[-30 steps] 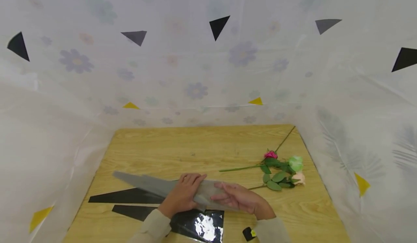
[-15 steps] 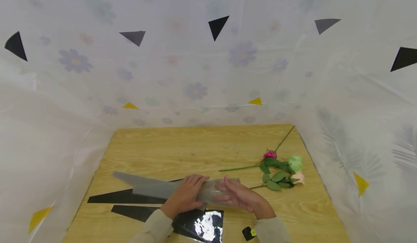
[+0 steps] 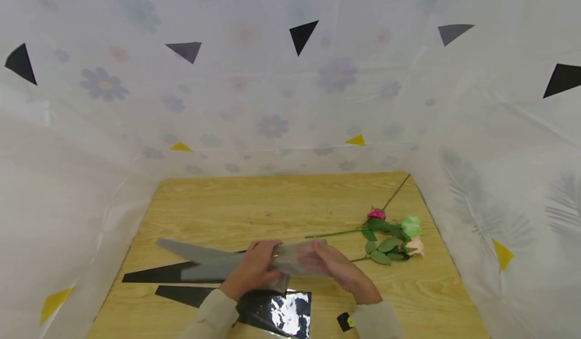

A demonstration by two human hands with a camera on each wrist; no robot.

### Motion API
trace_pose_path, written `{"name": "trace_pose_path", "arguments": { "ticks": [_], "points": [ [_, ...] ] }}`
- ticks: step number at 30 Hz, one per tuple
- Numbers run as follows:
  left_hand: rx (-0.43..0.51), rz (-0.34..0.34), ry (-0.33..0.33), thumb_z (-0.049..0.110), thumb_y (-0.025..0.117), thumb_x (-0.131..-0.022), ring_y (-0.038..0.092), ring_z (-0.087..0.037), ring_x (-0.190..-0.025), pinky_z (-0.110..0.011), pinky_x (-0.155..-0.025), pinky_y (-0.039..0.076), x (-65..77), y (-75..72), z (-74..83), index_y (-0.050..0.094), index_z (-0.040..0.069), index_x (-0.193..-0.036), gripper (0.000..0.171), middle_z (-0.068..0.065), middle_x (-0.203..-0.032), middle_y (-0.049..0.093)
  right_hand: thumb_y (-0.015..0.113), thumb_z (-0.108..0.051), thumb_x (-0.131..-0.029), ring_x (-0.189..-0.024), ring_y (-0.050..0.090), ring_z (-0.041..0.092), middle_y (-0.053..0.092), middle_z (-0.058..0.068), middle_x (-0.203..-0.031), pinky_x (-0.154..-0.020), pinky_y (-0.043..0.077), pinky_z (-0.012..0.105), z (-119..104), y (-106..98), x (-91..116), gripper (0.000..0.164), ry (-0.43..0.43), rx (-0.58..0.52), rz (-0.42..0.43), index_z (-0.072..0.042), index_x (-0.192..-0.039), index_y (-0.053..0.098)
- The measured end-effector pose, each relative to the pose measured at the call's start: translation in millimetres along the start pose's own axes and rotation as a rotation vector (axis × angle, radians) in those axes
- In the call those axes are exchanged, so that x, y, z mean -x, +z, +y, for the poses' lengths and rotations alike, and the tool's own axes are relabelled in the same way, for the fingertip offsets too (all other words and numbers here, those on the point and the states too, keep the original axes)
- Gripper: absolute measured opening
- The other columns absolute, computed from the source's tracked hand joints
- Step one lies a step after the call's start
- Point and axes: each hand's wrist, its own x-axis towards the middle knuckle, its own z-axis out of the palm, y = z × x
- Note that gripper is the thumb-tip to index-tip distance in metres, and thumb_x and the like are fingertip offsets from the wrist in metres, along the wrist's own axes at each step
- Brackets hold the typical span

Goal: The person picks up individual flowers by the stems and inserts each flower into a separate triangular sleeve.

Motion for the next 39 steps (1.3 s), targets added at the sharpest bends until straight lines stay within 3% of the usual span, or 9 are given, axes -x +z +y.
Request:
{"name": "trace_pose_path", "arguments": {
  "ticks": [3,8,11,14,19,27,39],
  "points": [
    [-0.009,0.004,-0.027,0.035,0.074,-0.075,0.051,-0.014,-0.106,-0.04,-0.094,0.034,1.2,-1.3,-6.3,0.038,0.013,-0.134,0.072,0.0,-0.118,0.053,0.024,-0.037,-0.102,-0.121,0.046,0.034,0.043,0.026,-0.134,-0.096,0.039,0.037,-3.3,-4.4,2.4,0.059,-0.017,0.015,0.16,0.01,-0.134,0.04],
    [-0.031,0.043,-0.016,0.04,0.074,-0.074,0.052,-0.014,-0.102,-0.04,-0.092,0.035,3.2,-3.8,-13.6,0.041,0.011,-0.132,0.072,-0.001,-0.115,0.055,0.046,-0.032,-0.097,-0.104,0.061,0.025,0.06,0.02,-0.116,-0.087,0.046,0.035,-1.4,-18.2,8.5,0.053,-0.021,-0.016,0.518,0.013,-0.125,0.049],
    [-0.046,0.055,-0.009,0.041,0.075,-0.074,0.052,-0.014,-0.1,-0.04,-0.092,0.035,4.7,-3.9,-15.9,0.041,0.011,-0.132,0.073,-0.001,-0.114,0.055,0.05,-0.025,-0.096,-0.095,0.065,0.022,0.065,0.014,-0.103,-0.084,0.048,0.036,4.4,-27.4,14.8,0.044,0.011,0.037,0.687,0.012,-0.122,0.051],
    [-0.055,0.055,-0.009,0.041,0.075,-0.074,0.051,-0.014,-0.099,-0.04,-0.092,0.035,5.6,-4.1,-17.1,0.04,0.012,-0.132,0.074,0.0,-0.114,0.055,0.051,-0.015,-0.096,-0.09,0.065,0.025,0.064,0.015,-0.097,-0.081,0.05,0.036,15.3,-36.8,23.2,0.036,0.051,0.148,0.802,0.012,-0.119,0.052],
    [-0.071,0.057,-0.004,0.042,0.073,-0.075,0.051,-0.013,-0.099,-0.04,-0.092,0.036,4.8,-6.7,-17.0,0.04,0.013,-0.132,0.071,0.001,-0.115,0.055,0.049,-0.012,-0.096,-0.086,0.066,0.026,0.062,0.025,-0.102,-0.077,0.051,0.032,44.5,-53.6,40.3,0.036,0.119,0.222,0.946,0.016,-0.119,0.052],
    [-0.092,0.062,0.02,0.044,0.071,-0.076,0.05,-0.013,-0.099,-0.04,-0.09,0.036,4.5,-8.3,-16.7,0.041,0.014,-0.131,0.069,0.002,-0.115,0.054,0.052,-0.015,-0.094,-0.072,0.068,0.018,0.068,0.017,-0.085,-0.067,0.053,0.027,85.6,-66.2,50.2,0.036,0.164,0.196,1.122,0.017,-0.11,0.058],
    [-0.094,0.065,0.034,0.046,0.072,-0.075,0.051,-0.012,-0.098,-0.04,-0.088,0.037,5.1,-9.9,-15.2,0.041,0.015,-0.13,0.07,0.004,-0.113,0.054,0.059,-0.017,-0.091,-0.064,0.068,0.019,0.067,0.016,-0.075,-0.062,0.053,0.027,106.2,-83.7,49.2,0.04,0.129,0.093,1.282,0.02,-0.106,0.057]
  ]
}}
